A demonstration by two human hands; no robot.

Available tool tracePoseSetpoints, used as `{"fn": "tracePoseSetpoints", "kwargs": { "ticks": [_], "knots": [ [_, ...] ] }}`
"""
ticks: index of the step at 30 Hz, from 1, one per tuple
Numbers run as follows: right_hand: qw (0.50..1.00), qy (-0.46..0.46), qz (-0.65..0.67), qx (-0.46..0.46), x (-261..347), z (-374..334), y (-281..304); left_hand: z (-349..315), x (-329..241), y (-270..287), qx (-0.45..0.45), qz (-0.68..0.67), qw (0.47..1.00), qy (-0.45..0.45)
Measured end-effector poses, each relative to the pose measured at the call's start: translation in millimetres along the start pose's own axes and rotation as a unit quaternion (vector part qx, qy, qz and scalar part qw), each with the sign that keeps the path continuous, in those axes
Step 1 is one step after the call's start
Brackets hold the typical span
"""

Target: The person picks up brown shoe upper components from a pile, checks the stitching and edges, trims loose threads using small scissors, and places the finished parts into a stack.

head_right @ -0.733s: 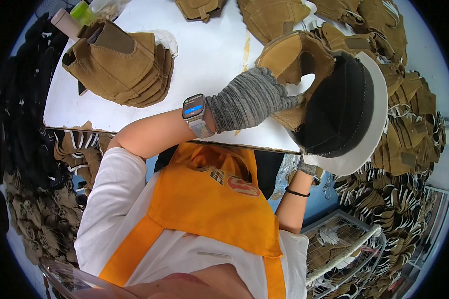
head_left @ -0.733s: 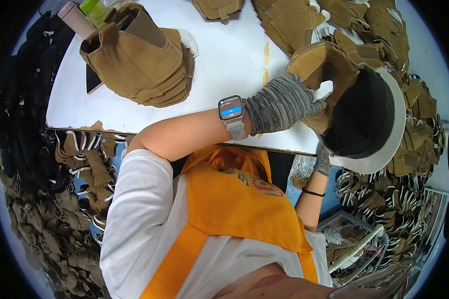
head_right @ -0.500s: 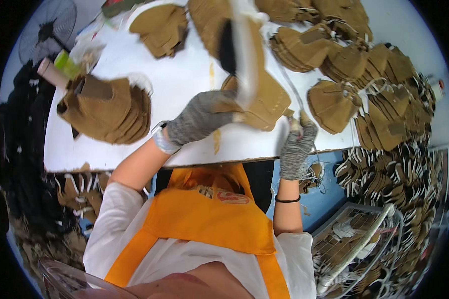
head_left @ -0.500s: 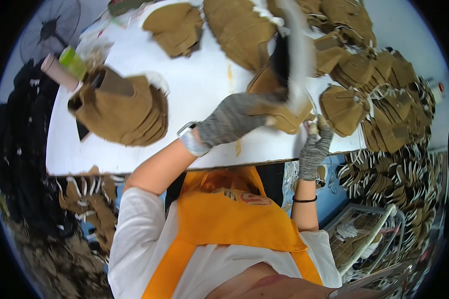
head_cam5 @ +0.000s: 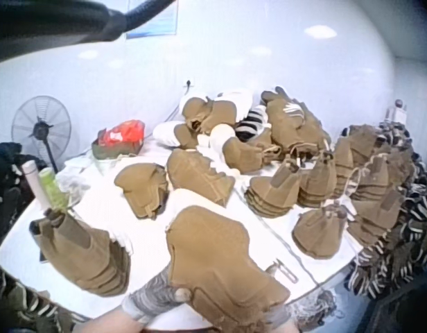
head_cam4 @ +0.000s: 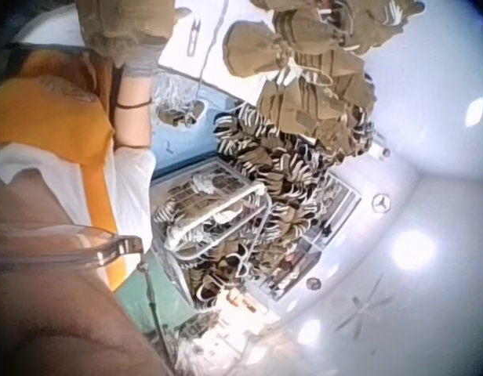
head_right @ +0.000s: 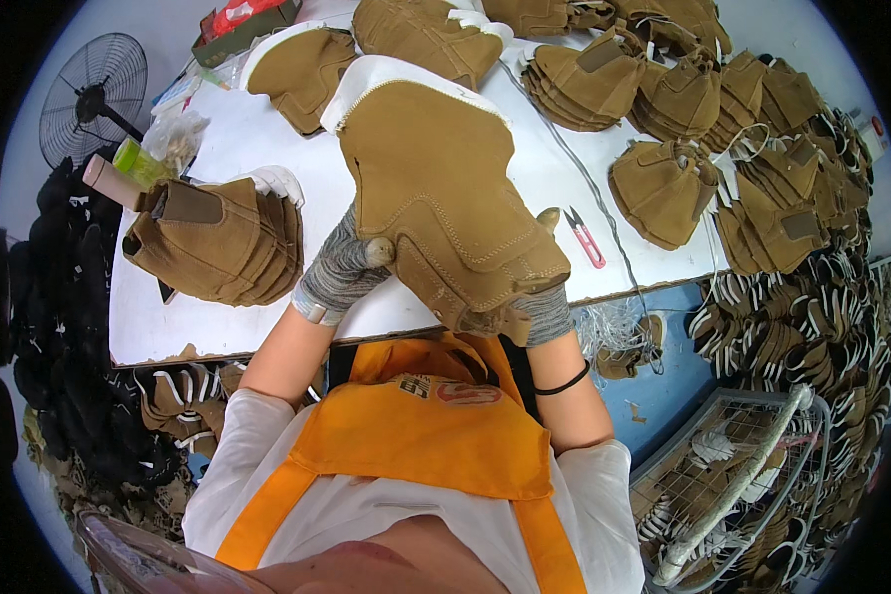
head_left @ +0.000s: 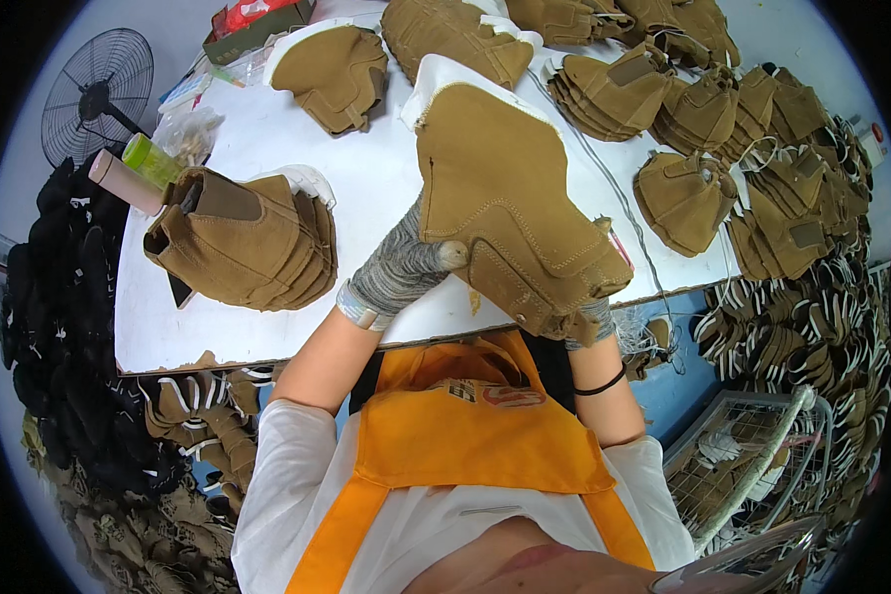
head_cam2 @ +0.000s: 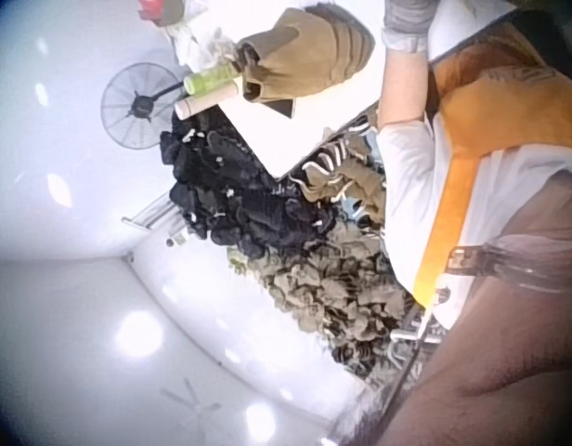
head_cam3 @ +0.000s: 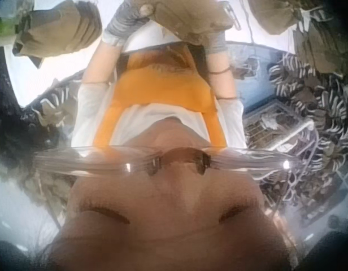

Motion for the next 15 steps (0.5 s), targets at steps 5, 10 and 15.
{"fn": "tracePoseSetpoints", "kwargs": {
  "ticks": [5, 10, 15],
  "knots": [
    [0.968, 0.089, -0.230, -0.033, 23, -3, -6, -8, 7, 40, -0.028, 0.046, 0.996, 0.069],
    [0.915, 0.146, -0.373, -0.051, 29, -7, -19, -23, -15, 59, -0.068, 0.294, 0.953, 0.017],
    [0.911, 0.157, -0.378, -0.051, 27, -8, -23, -29, -14, 57, -0.112, 0.230, 0.965, 0.062]
  ]
}}
Point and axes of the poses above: each hand's wrist, its own z-axis towards the middle knuckle, its own y-axis out of the back of the hand, x = y × z, the point moved 5 cm from there along z, towards the middle knuckle
